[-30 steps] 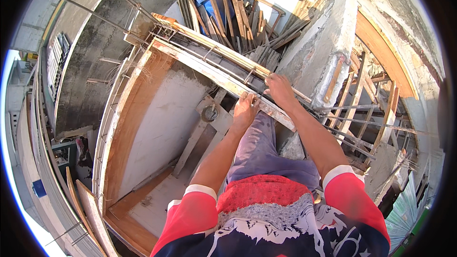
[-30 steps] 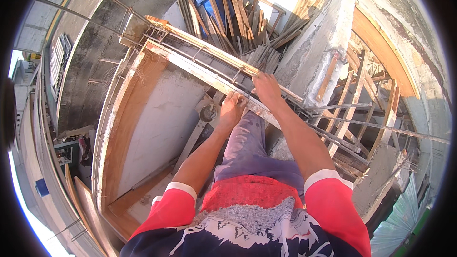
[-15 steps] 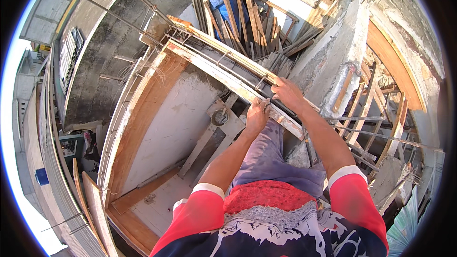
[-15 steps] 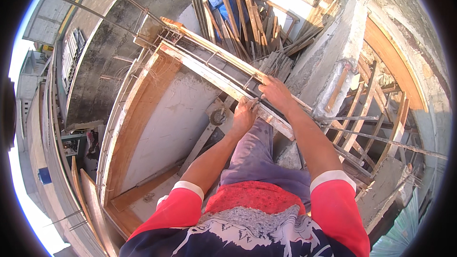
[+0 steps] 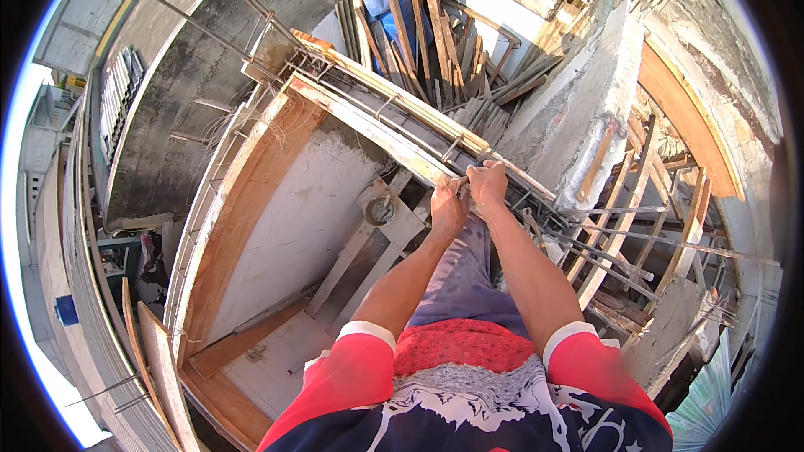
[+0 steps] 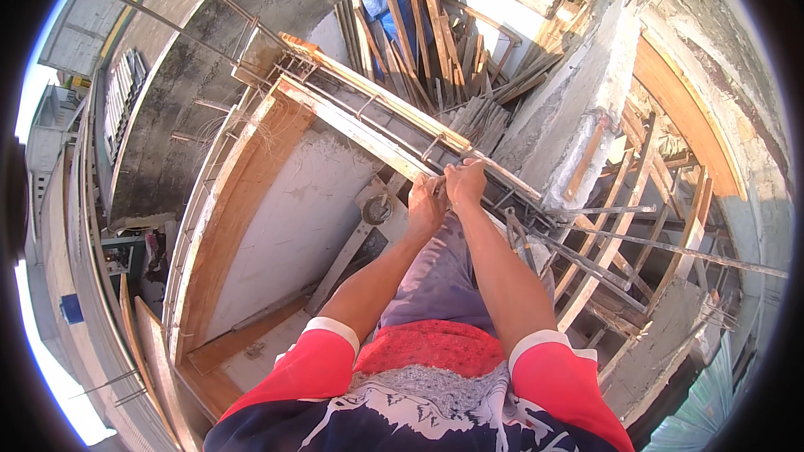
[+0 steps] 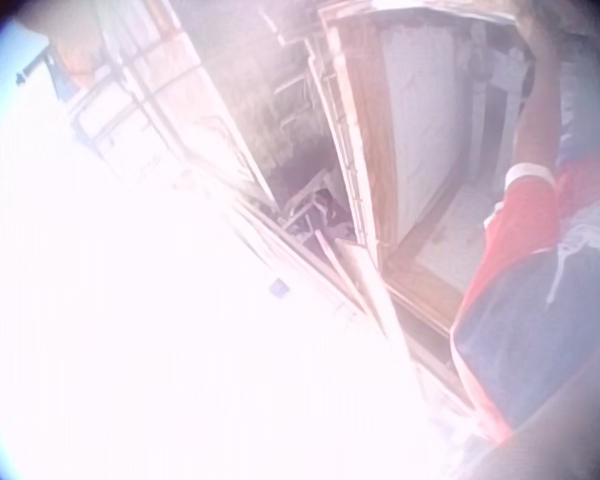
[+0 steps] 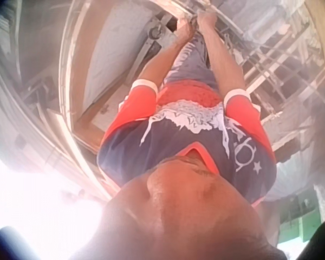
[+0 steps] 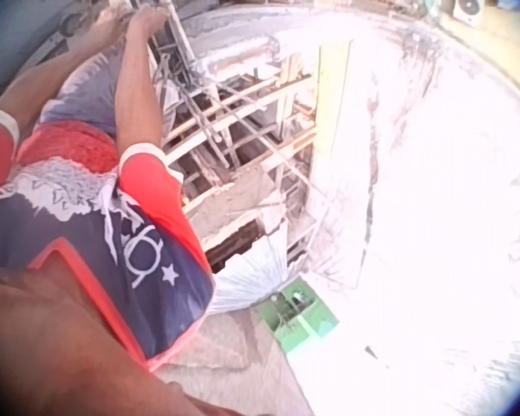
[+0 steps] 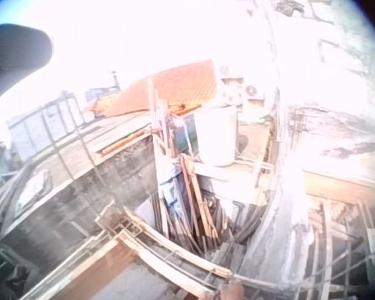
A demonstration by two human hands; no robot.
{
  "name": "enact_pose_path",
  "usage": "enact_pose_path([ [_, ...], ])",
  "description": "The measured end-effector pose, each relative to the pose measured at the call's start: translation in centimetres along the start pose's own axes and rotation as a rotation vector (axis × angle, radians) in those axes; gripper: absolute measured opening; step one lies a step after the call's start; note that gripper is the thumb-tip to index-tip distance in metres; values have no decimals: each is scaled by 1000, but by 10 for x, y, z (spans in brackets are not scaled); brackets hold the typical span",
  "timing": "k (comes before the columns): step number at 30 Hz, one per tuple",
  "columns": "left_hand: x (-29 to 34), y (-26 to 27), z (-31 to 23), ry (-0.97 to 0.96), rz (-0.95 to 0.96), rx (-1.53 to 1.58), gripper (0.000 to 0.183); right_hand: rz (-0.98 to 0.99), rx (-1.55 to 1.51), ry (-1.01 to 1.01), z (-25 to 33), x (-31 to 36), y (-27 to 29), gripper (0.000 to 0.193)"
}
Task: The person assembles a wooden frame structure on a construction site. They position wooden planks and metal rods, secure them with a hammer, and adjust the alignment of the components.
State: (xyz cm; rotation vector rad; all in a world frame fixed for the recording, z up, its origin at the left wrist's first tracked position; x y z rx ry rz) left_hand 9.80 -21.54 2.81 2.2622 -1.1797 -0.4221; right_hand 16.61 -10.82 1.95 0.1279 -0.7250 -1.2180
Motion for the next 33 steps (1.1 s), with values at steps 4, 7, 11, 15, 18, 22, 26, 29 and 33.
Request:
enact_pose_path([
  [4,-10,-2,1,21,57,2,26,120,-322,-257,-27,-25,-15,25],
  [7,-24,12,9,76,132,37,30,398,-404,-253,-31,-31,-8,14],
  [11,-53,8,8,109,185,45,29,385,-430,-313,-25,-30,-8,18],
  [15,-73,-2,2,69,273,42,30,416,-458,-304,-17,-24,-8,21],
  [18,-87,-4,-6,153,399,-10,30,460,-409,-314,-20,-34,0,18],
  [22,-97,0,-7,156,528,-122,27,431,-466,-283,-20,-29,4,10],
  [26,-86,-4,18,142,369,-56,26,313,-275,-88,4,-13,4,18],
  [29,-61,-6,24,156,172,69,26,187,-112,33,-2,-11,13,24],
  [33,-39,-3,7,349,184,446,26,217,-54,306,-21,-33,19,39],
])
Point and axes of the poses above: each hand's wrist, its own x-axis away from the middle knuckle, its own y-axis out of the back of the hand, z = x × y, the point moved 4 cm from there along -x, towards the middle knuckle, and after that the axes turned 5 degrees about z, right-handed, at the moved point
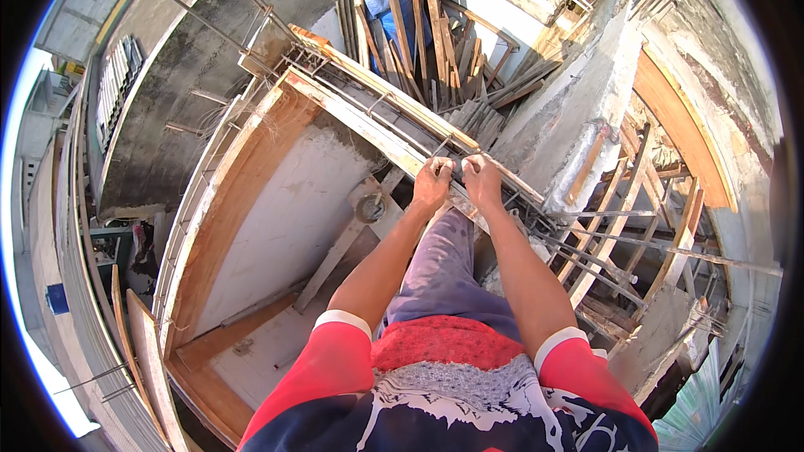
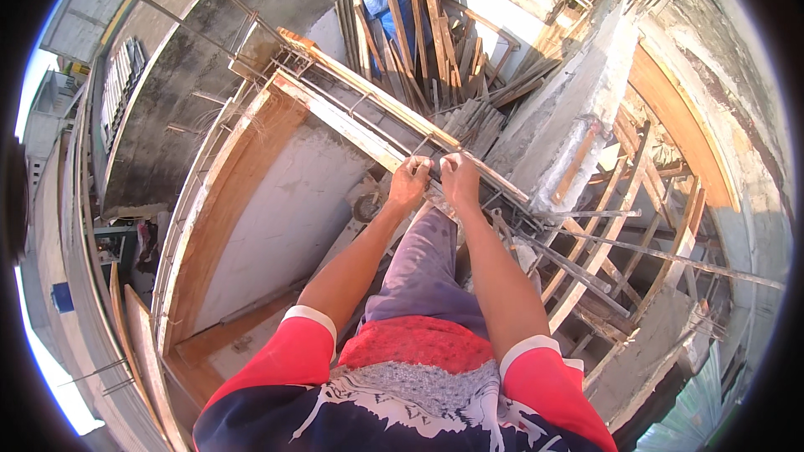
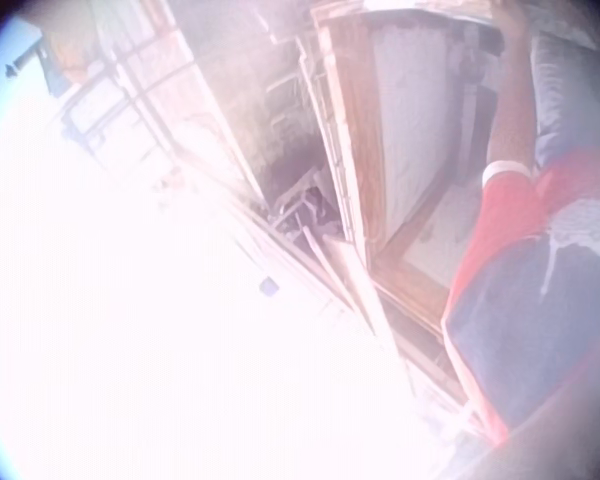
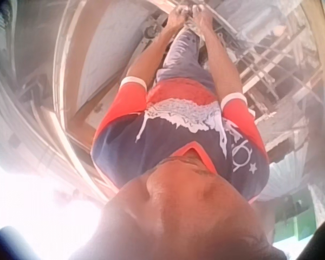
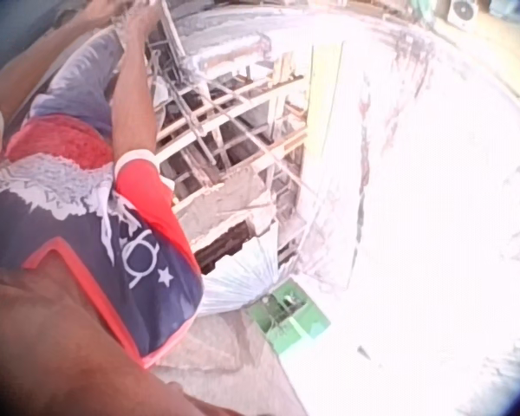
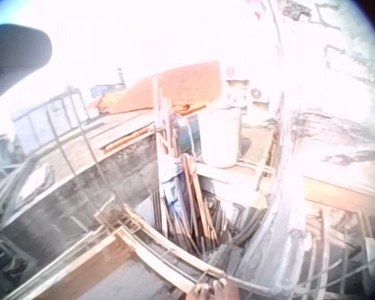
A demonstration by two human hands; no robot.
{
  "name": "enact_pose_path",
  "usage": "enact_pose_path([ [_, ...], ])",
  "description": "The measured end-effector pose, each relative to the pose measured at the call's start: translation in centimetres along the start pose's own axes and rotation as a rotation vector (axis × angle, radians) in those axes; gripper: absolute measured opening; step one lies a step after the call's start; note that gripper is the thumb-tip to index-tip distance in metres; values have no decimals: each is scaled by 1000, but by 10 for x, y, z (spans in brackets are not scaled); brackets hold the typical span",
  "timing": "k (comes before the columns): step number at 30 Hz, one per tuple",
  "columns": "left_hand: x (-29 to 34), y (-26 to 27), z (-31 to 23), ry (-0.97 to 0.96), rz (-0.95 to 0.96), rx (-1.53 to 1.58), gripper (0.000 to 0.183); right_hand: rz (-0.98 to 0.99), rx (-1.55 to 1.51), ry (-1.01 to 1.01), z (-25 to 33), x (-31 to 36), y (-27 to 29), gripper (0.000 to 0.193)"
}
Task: The person assembles a wooden frame structure on a construction site. They position wooden planks and metal rods, secure them with a hammer, and adjust the alignment of the components.
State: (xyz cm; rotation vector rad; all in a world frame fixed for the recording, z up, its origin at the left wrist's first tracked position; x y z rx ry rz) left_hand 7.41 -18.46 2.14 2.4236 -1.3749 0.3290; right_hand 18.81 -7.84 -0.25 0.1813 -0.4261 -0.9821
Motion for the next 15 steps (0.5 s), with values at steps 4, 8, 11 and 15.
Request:
enact_pose_path([
  [4,18,27,30,-103,-24,229,20,231,0,-263,52,19,-39,39],
  [8,28,3,8,-129,36,345,18,16,-414,-429,9,6,-42,32],
  [11,35,12,25,-200,-72,387,22,33,-306,-277,20,12,-47,29],
  [15,40,5,35,-122,-176,654,22,240,-92,-19,38,30,-26,28],
])
Point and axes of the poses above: each hand's wrist, its own x-axis away from the middle knuckle, its own y-axis out of the back of the hand, z = x × y, the point moved 4 cm from there along -x, towards the middle knuckle, and after that the axes turned 5 degrees about z, right-handed, at the moved point
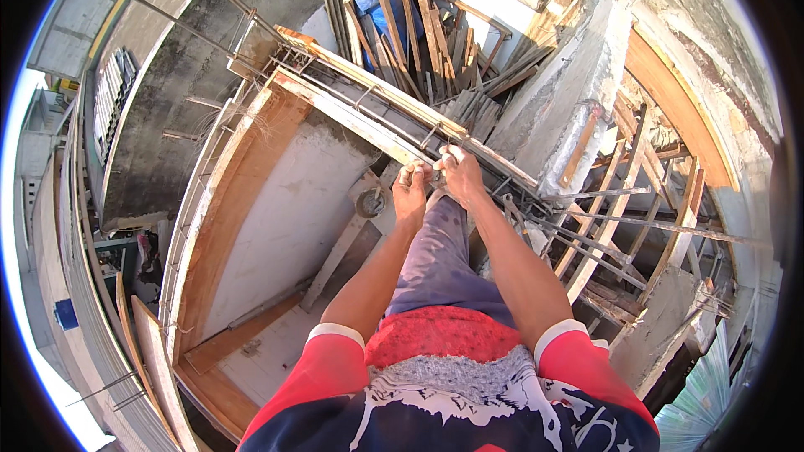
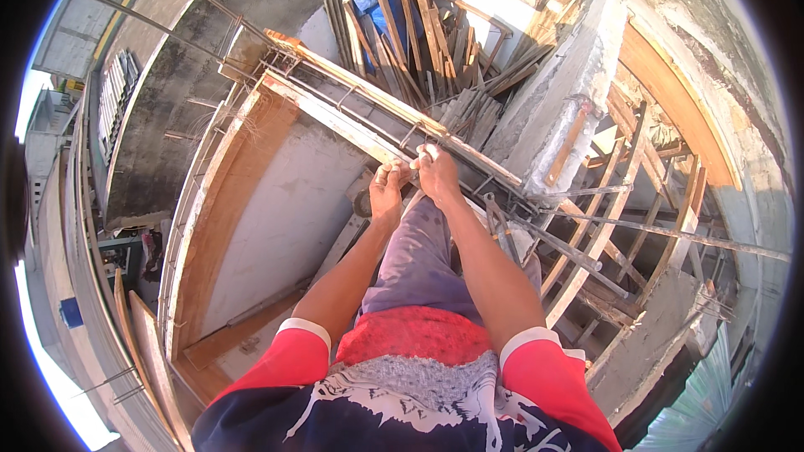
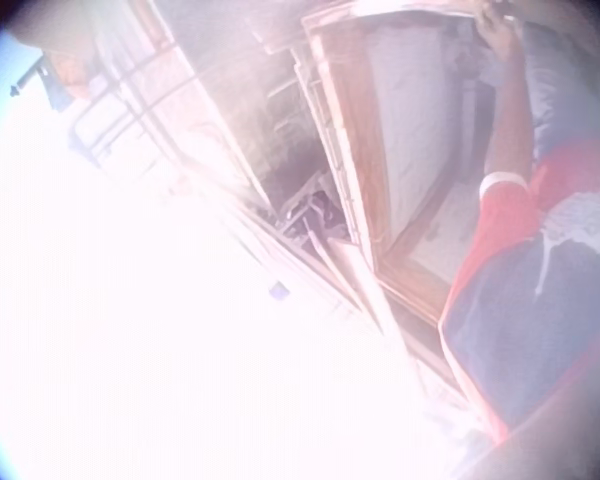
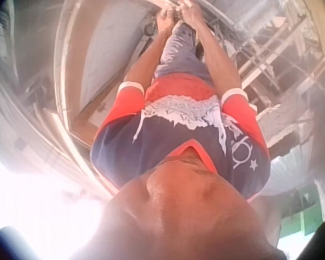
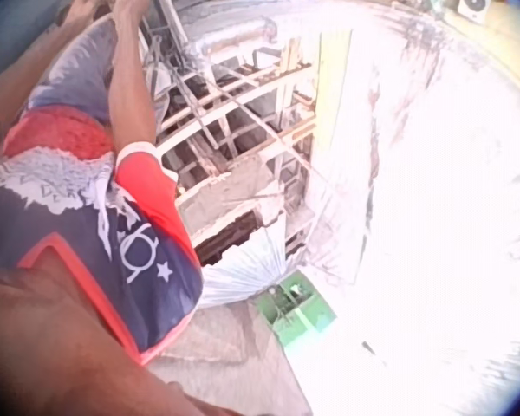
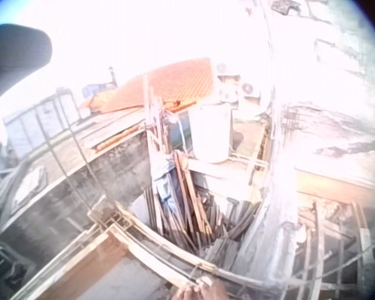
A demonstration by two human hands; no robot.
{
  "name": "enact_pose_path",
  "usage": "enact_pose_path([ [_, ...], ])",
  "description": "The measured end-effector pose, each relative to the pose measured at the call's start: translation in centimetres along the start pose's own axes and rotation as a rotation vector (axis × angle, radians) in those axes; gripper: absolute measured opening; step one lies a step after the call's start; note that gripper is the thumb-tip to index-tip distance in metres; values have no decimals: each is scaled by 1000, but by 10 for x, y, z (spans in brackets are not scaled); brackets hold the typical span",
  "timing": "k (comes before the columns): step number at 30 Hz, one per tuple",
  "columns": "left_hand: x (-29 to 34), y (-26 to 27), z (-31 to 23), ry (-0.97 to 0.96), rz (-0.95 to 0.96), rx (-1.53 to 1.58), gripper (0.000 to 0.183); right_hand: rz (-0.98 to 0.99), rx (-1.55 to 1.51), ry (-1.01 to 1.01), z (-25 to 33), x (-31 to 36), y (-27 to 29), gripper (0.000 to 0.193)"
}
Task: The person assembles a wooden frame structure on a construction site. They position wooden planks and metal rods, secure them with a hammer, and adjust the alignment of the components.
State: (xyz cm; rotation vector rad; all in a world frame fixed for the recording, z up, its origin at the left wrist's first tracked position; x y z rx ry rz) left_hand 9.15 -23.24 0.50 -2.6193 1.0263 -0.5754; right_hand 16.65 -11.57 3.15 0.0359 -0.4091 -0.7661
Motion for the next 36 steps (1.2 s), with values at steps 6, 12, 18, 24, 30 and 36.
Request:
enact_pose_path([
  [6,-11,11,-4,79,175,-438,25,22,-15,53,21,58,3,18],
  [12,-16,-10,-50,99,254,-862,46,-234,-810,-62,-60,96,7,19],
  [18,-10,-12,-9,-20,109,-907,30,-111,254,219,-45,122,-12,17],
  [24,-13,-17,-4,-202,285,-1132,18,82,530,528,-33,139,-53,55],
  [30,4,-6,3,-280,186,-1092,29,230,655,218,-26,174,-5,53],
  [36,29,-5,6,50,76,-894,44,-299,924,221,-36,234,82,53],
])
Point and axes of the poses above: each hand's wrist, its own x-axis away from the middle knuckle, its own y-axis out of the back of the hand, z = x × y, the point moved 4 cm from there along -x, towards the middle knuckle, and after that the axes turned 5 degrees about z, right-handed, at the moved point
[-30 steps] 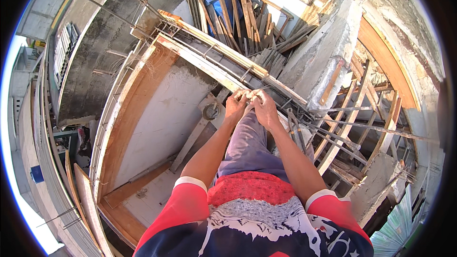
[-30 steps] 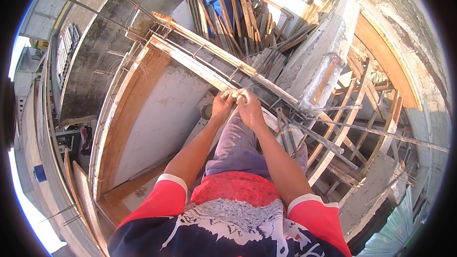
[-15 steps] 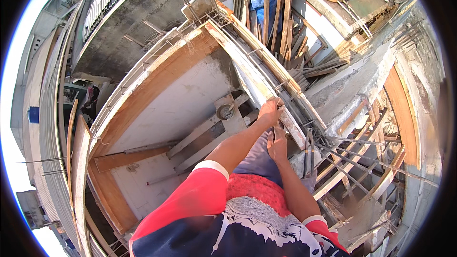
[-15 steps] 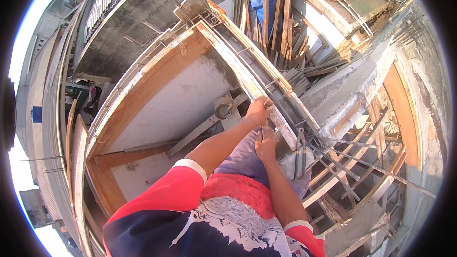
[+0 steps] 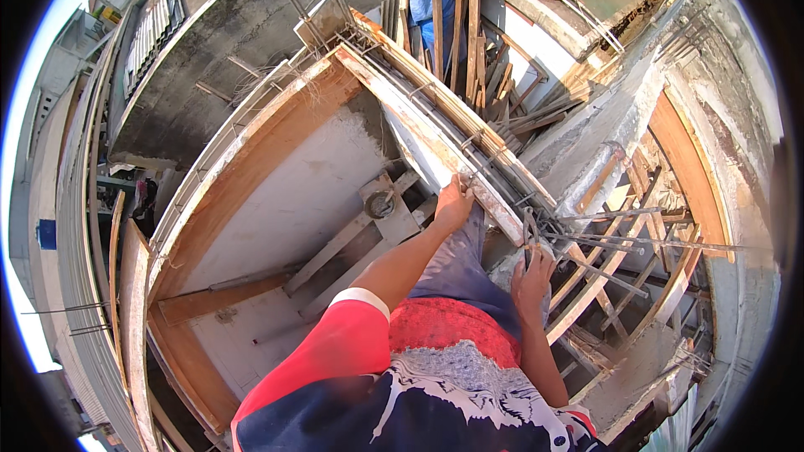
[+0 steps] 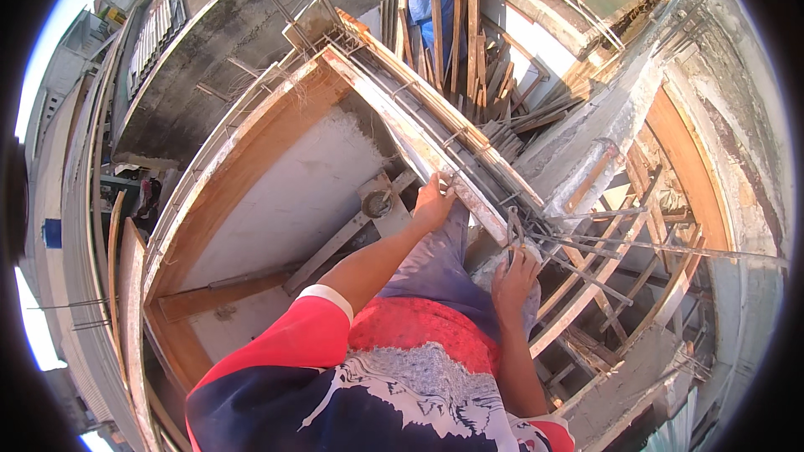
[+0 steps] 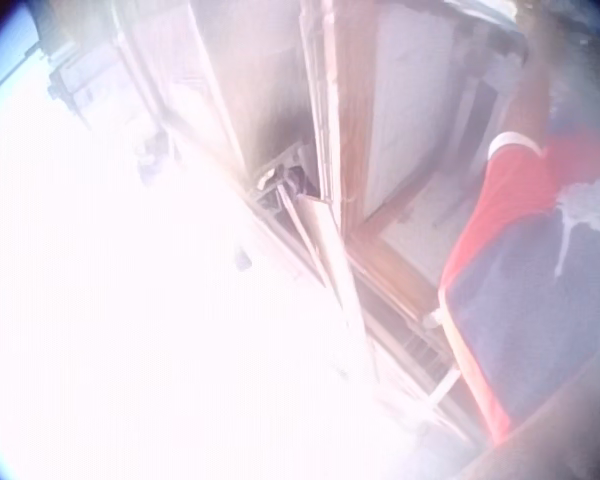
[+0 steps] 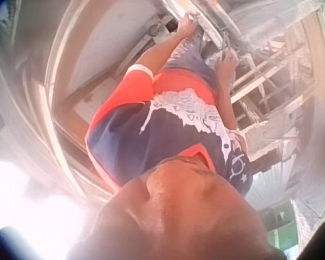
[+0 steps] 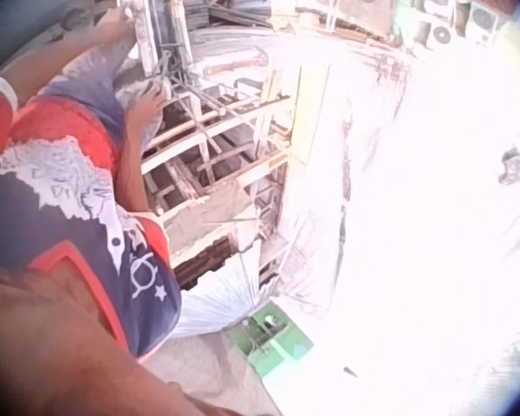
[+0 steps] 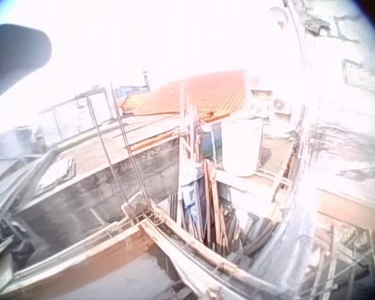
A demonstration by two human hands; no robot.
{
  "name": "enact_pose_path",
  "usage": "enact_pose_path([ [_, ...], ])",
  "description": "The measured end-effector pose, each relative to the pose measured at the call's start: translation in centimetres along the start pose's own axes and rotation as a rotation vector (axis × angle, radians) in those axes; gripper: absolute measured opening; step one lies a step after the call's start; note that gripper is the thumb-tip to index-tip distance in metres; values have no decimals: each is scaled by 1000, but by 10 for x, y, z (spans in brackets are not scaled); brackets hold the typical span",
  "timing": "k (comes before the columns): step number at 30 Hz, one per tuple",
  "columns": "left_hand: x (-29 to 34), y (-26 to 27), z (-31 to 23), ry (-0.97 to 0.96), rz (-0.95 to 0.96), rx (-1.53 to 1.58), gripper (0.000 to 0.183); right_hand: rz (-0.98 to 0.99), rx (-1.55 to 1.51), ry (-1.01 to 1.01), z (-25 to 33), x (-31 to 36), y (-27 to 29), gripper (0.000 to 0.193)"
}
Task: The person assembles a wooden frame structure on a construction site. They position wooden planks and metal rods, secure them with a hammer, and adjust the alignment of the components.
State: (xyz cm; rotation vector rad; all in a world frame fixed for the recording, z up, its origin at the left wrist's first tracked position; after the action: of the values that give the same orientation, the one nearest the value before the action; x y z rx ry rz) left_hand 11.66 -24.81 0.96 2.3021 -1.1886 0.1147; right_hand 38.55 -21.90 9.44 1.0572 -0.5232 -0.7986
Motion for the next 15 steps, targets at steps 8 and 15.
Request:
enact_pose_path([
  [8,-17,45,16,-385,225,-273,30,8,47,-142,-15,10,-9,72],
  [15,-50,70,-30,-371,139,-638,45,-46,10,-123,-30,16,-10,66],
])
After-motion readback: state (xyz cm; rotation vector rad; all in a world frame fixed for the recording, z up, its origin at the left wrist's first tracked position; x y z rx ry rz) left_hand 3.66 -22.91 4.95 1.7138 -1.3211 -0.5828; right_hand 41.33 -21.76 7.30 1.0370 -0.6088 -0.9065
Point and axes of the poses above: each hand's wrist, its own x-axis away from the middle knuckle, its own y-axis out of the back of the hand, z = x × y, the point moved 4 cm from there along -x, towards the middle knuckle, and after that the axes turned 5 degrees about z, right-handed, at the moved point
